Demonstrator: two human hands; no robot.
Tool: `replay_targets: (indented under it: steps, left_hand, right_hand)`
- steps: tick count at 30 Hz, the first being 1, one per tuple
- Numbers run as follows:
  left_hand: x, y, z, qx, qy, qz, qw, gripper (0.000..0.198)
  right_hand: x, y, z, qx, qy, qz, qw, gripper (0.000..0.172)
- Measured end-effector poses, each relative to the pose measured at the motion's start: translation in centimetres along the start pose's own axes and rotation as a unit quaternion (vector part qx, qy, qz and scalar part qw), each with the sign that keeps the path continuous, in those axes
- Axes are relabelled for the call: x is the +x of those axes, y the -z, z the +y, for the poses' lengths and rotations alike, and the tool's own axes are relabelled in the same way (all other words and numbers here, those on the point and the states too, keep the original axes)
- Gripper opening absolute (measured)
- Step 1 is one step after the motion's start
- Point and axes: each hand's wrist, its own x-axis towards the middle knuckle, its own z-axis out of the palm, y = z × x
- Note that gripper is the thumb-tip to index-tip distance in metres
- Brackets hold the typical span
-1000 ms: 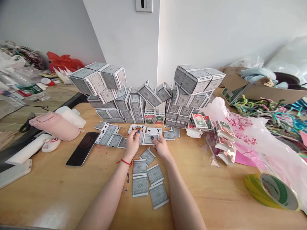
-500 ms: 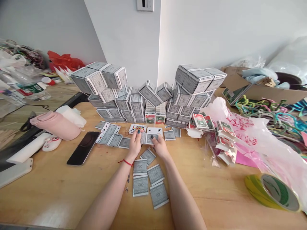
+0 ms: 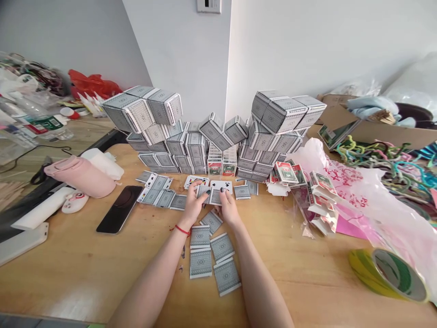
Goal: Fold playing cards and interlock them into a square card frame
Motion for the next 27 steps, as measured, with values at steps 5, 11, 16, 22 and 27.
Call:
replay_targets:
  steps: [5, 11, 16, 22, 27]
  left_hand:
    - [0.8, 0.4, 0.0, -0.048, 0.037, 0.080, 0.995, 0.032]
    - [0.5, 0.4, 0.6, -0.078, 0.050, 0.023, 0.995, 0.040]
    - [0.0, 0.3, 0.7, -0.038, -0.014, -0.026, 0.999, 0.056]
    - [0.2, 0.4, 0.5, -0.020, -0.023, -0.030, 0.999, 0.055]
    - [0.1, 0.4, 0.5, -0.022, -0.011, -0.035, 0.999, 0.054]
  right_hand:
    - [-0.1, 0.1, 0.1, -0.077, 0.033, 0.041, 0.996, 0.053]
    - [-0.3, 0.3, 0.0, -0.159, 0.058, 0.051, 0.984, 0.042]
    - [-0.9, 0.5, -0.3, -0.167, 0.053, 0.053, 0.983, 0.038]
    - [-3.0, 0.9, -1.3, -0.339, 0.056, -0.072, 0.936, 0.038]
    - [-5.1, 0.6, -1.9, -0.491, 0.059, -0.081, 0.865, 0.064]
